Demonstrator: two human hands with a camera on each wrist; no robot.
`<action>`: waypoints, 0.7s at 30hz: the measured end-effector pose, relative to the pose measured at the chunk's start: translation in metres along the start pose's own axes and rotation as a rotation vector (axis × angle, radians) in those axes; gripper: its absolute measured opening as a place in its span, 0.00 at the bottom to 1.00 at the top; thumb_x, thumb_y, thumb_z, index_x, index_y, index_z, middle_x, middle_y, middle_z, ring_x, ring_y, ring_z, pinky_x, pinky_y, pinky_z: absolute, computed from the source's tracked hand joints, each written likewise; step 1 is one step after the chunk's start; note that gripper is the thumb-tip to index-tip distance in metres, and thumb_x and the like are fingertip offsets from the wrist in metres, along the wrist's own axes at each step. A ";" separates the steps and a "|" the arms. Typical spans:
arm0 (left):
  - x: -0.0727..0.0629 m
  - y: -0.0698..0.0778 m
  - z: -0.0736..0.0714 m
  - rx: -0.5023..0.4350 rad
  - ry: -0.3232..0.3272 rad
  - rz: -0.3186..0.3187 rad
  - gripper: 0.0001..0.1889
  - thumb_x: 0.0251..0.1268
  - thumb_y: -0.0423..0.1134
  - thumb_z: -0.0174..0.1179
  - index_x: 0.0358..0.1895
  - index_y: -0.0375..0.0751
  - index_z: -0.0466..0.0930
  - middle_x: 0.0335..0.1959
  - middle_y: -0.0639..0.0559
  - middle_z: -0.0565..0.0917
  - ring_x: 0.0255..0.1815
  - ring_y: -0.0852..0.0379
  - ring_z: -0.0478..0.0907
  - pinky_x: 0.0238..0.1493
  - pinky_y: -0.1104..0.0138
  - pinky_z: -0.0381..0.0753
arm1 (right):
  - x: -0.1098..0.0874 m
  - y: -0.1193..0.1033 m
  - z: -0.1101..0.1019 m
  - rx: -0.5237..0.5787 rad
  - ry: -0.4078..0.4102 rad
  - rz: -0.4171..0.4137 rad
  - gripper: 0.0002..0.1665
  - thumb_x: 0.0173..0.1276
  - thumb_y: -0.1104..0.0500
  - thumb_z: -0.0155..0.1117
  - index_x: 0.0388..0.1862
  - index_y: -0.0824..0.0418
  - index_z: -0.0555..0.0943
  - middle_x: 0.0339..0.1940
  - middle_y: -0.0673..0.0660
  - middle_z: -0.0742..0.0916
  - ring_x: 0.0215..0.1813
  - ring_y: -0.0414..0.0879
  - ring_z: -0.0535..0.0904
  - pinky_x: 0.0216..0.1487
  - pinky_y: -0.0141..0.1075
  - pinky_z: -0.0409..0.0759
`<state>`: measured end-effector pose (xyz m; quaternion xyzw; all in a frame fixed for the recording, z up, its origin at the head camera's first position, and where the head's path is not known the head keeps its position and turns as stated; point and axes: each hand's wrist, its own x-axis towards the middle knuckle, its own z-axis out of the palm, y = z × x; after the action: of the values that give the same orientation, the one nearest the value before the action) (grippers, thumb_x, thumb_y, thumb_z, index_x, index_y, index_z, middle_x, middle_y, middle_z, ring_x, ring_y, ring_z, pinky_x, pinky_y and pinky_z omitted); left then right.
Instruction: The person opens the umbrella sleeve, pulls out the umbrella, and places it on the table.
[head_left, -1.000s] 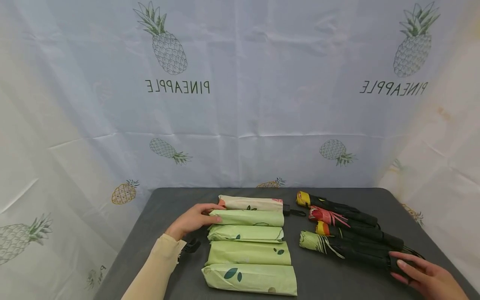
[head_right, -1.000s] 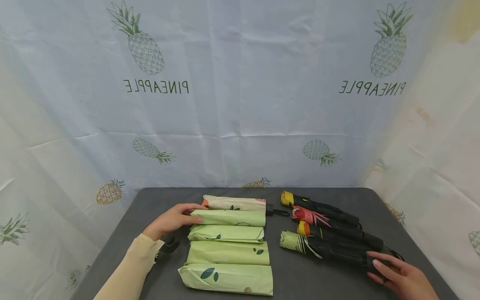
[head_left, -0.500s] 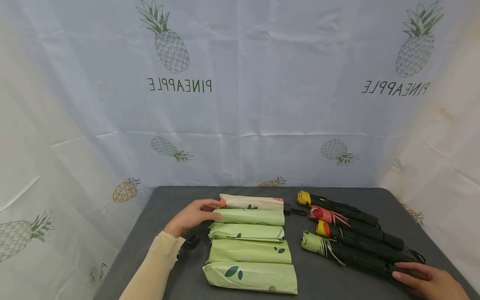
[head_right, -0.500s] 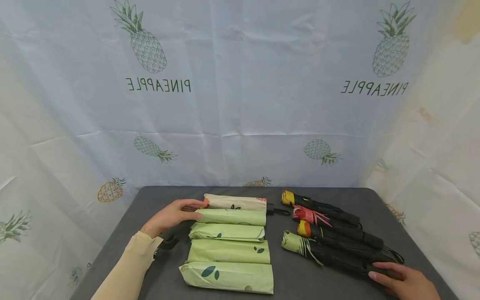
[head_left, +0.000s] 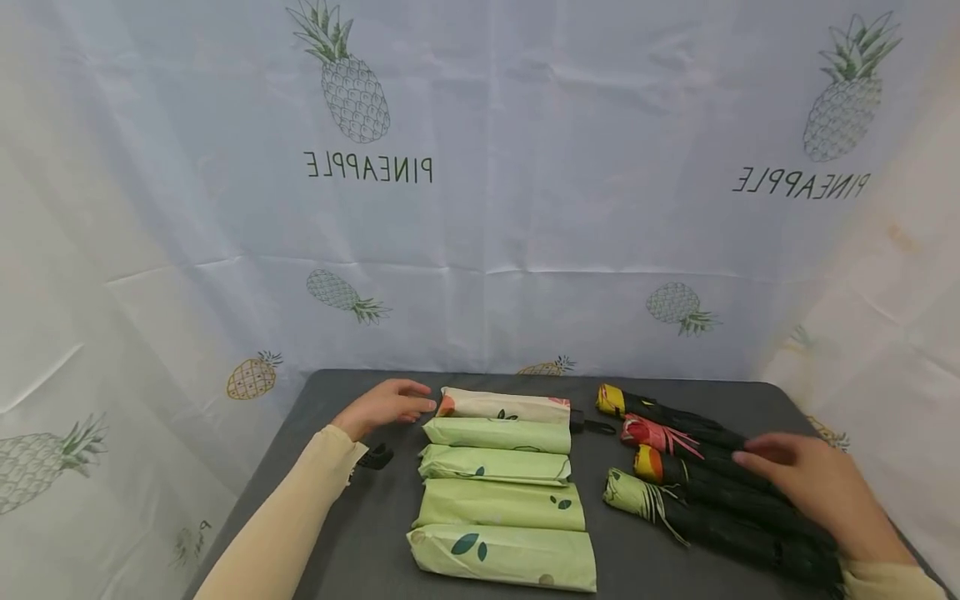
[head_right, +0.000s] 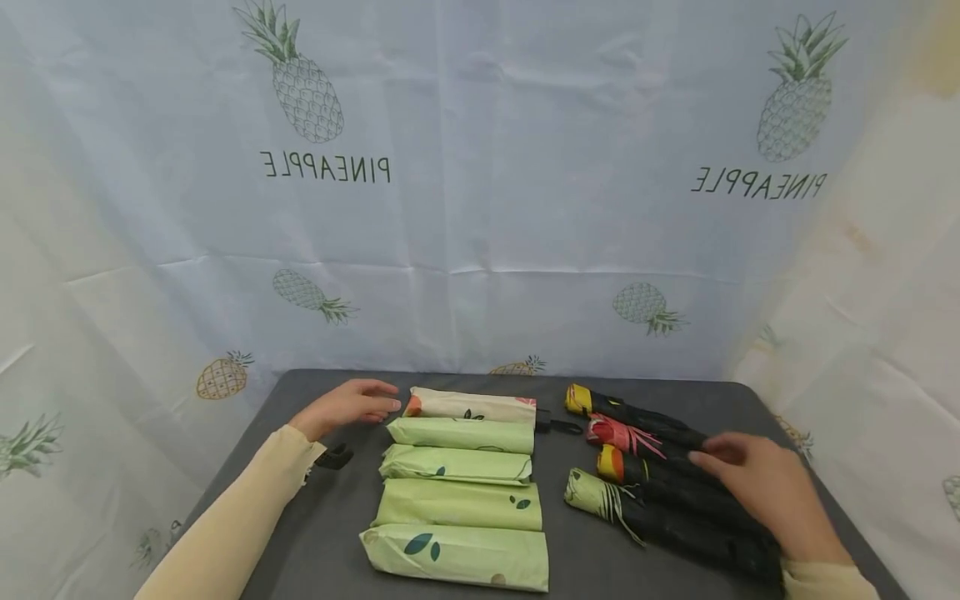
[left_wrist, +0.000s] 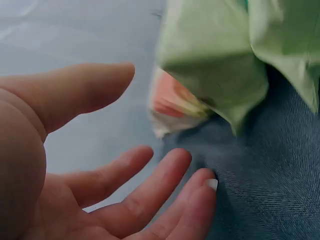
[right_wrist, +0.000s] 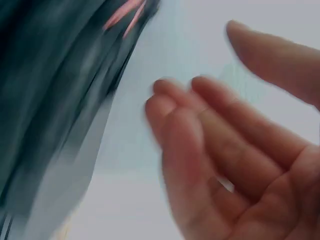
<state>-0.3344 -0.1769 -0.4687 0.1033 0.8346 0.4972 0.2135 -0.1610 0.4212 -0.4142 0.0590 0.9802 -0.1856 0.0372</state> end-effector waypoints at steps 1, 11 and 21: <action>0.006 0.000 0.000 -0.008 -0.009 -0.031 0.36 0.77 0.50 0.70 0.79 0.34 0.72 0.77 0.35 0.76 0.72 0.37 0.80 0.71 0.48 0.84 | 0.012 -0.017 0.003 0.016 0.029 -0.066 0.37 0.78 0.34 0.67 0.60 0.66 0.88 0.52 0.69 0.92 0.48 0.62 0.89 0.41 0.57 0.88; 0.042 0.008 -0.001 0.063 -0.072 -0.102 0.39 0.67 0.51 0.77 0.75 0.34 0.77 0.72 0.38 0.82 0.67 0.43 0.84 0.69 0.51 0.87 | 0.121 -0.146 0.066 0.143 -0.182 -0.304 0.28 0.72 0.59 0.78 0.67 0.66 0.84 0.60 0.65 0.89 0.61 0.63 0.86 0.58 0.56 0.89; 0.052 0.012 0.009 0.160 -0.055 -0.086 0.30 0.62 0.42 0.80 0.65 0.34 0.85 0.57 0.42 0.87 0.50 0.52 0.86 0.54 0.58 0.90 | 0.145 -0.172 0.100 0.043 -0.264 -0.268 0.26 0.63 0.66 0.81 0.61 0.69 0.88 0.58 0.66 0.90 0.58 0.63 0.87 0.57 0.56 0.90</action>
<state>-0.3770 -0.1439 -0.4757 0.0977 0.8691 0.4164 0.2485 -0.3215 0.2402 -0.4592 -0.0960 0.9617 -0.2158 0.1390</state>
